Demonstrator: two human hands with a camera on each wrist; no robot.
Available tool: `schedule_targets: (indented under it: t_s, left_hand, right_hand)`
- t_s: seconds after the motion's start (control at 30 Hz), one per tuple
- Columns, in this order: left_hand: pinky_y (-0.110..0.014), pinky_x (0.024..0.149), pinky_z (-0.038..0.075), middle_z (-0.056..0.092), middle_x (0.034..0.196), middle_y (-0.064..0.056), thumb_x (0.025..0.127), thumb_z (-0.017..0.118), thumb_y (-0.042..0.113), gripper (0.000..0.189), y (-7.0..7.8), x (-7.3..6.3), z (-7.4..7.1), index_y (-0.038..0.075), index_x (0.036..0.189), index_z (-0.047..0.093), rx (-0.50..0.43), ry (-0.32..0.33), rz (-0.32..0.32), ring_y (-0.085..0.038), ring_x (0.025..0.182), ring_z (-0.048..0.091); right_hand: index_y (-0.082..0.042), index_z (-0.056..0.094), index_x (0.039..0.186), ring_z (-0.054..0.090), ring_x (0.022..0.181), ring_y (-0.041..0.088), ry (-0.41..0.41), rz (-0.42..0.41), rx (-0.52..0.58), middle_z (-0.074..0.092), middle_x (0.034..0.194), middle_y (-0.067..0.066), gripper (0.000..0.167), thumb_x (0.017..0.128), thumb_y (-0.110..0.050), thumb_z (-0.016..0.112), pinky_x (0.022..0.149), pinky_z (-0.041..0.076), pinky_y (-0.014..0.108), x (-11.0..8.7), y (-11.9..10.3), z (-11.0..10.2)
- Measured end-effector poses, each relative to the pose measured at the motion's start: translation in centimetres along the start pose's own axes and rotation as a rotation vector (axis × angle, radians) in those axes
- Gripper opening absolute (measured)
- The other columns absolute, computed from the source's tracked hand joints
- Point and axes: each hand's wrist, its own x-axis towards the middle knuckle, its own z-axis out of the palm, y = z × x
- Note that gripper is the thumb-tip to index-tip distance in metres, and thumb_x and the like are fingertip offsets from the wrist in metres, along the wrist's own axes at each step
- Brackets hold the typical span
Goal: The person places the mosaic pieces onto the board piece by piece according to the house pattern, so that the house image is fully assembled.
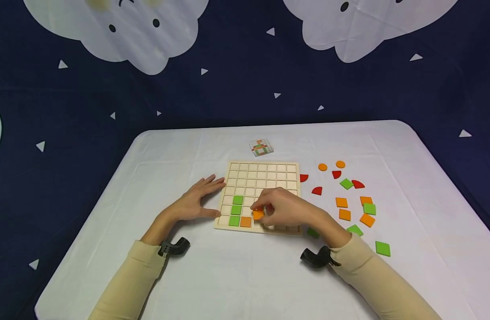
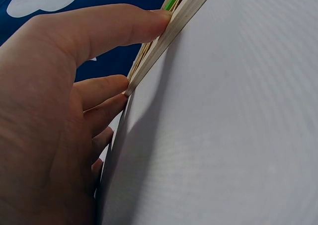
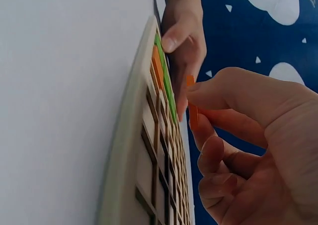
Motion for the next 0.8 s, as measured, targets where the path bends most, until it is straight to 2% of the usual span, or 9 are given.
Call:
schedule_targets:
  t_s: [0.17, 0.37, 0.8]
  left_hand:
    - [-0.035, 0.117, 0.002, 0.028, 0.154, 0.009, 0.075, 0.074, 0.048, 0.086, 0.0, -0.1, 0.1, 0.018, 0.148, 0.041, -0.002, -0.01, -0.013, -0.016, 0.145, 0.009]
    - [-0.033, 0.117, 0.002, 0.028, 0.154, 0.009, 0.075, 0.074, 0.049, 0.086, 0.0, 0.0, 0.0, 0.018, 0.148, 0.04, 0.004, -0.008, -0.013, -0.016, 0.145, 0.009]
    - [-0.035, 0.117, 0.002, 0.028, 0.154, 0.008, 0.075, 0.075, 0.046, 0.086, 0.1, 0.0, 0.0, 0.017, 0.148, 0.04, 0.001, -0.004, -0.014, -0.017, 0.145, 0.01]
  right_hand:
    - [-0.02, 0.074, 0.11, 0.053, 0.071, 0.008, -0.021, -0.02, -0.021, 0.059, 0.089, -0.012, 0.032, 0.079, -0.021, 0.072, 0.062, 0.045, 0.025, 0.0, -0.6, 0.8]
    - [-0.023, 0.074, 0.109, 0.053, 0.073, 0.007, -0.037, 0.003, -0.089, 0.057, 0.084, -0.012, 0.031, 0.078, -0.023, 0.072, 0.065, 0.045, 0.025, 0.0, -1.0, 1.3]
    - [-0.024, 0.075, 0.106, 0.054, 0.074, 0.008, -0.025, 0.015, -0.12, 0.058, 0.087, -0.013, 0.026, 0.08, -0.029, 0.073, 0.066, 0.045, 0.024, 0.2, -0.8, 1.6]
